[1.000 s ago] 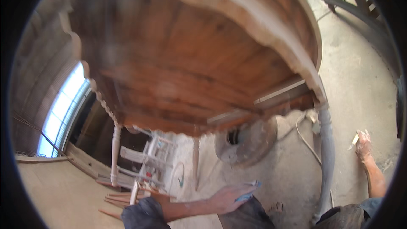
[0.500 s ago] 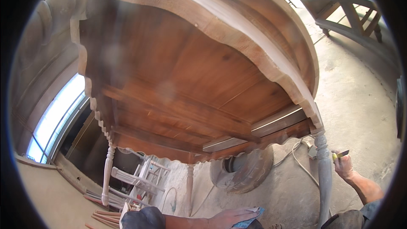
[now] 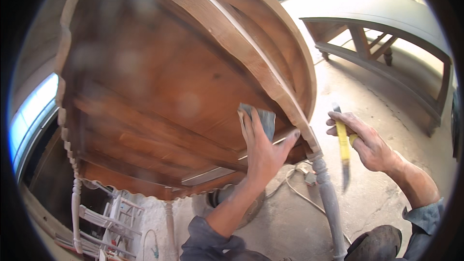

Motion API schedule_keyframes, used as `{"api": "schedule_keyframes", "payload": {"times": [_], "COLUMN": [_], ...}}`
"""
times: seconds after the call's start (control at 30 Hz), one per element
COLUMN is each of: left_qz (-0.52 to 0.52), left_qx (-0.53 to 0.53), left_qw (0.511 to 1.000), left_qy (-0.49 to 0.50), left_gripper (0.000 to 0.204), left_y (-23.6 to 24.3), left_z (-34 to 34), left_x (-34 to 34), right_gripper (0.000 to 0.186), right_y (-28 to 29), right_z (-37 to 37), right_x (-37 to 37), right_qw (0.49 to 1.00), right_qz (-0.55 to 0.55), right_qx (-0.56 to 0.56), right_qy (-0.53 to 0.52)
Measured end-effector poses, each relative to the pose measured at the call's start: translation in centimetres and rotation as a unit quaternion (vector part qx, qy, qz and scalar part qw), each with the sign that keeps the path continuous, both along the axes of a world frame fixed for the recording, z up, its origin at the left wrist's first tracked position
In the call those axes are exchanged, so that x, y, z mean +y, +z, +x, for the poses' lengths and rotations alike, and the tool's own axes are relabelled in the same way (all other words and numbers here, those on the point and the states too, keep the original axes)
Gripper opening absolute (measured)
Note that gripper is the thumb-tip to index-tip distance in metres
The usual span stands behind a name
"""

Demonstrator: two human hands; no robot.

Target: The person sands the carved leg of a wooden table by hand with sandpaper. They then sand the edge of the table top first by hand and then with a power sander.

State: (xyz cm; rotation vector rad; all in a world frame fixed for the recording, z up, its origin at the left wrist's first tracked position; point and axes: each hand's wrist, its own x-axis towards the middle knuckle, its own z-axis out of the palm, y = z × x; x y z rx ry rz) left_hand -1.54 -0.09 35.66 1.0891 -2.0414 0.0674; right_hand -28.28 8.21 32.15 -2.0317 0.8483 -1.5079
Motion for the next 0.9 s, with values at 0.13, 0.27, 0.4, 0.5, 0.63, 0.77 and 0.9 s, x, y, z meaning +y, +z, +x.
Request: {"api": "schedule_keyframes", "payload": {"times": [0.13, 0.27, 0.4, 0.5, 0.63, 0.77, 0.9], "left_qz": [-0.035, -0.015, 0.068, 0.066, 0.026, 0.0, 0.006], "left_qx": [0.073, 0.137, 0.196, 0.232, 0.296, 0.327, 0.328], "left_qw": [0.997, 0.989, 0.971, 0.961, 0.942, 0.93, 0.924], "left_qy": [-0.014, -0.051, -0.12, -0.137, -0.153, -0.166, -0.198], "left_gripper": [0.112, 0.099, 0.083, 0.079, 0.072, 0.072, 0.075], "left_y": [-1.5, -2.7, -2.5, -2.9, -2.5, -3.9, -3.4], "left_z": [-4.2, -6.1, -6.9, -7.0, -7.8, -8.4, -8.5], "left_x": [-3.7, -6.4, -7.5, -8.2, -6.4, -7.2, -6.9], "right_gripper": [0.063, 0.062, 0.058, 0.053, 0.058, 0.068, 0.07], "right_y": [-1.4, 0.7, 4.0, 5.5, 9.0, 11.6, 13.8], "right_z": [0.0, 2.1, 2.5, 3.4, 4.5, 6.9, 8.1], "right_x": [1.1, 2.7, 3.4, 2.6, 3.2, 2.1, -0.7], "right_qw": [0.963, 0.975, 0.987, 0.971, 0.909, 0.886, 0.839], "right_qz": [0.136, 0.088, 0.094, -0.013, -0.215, -0.281, -0.383], "right_qx": [-0.218, -0.204, -0.042, 0.08, 0.187, 0.165, 0.136], "right_qy": [0.079, -0.03, -0.123, -0.227, -0.304, -0.329, -0.361]}}
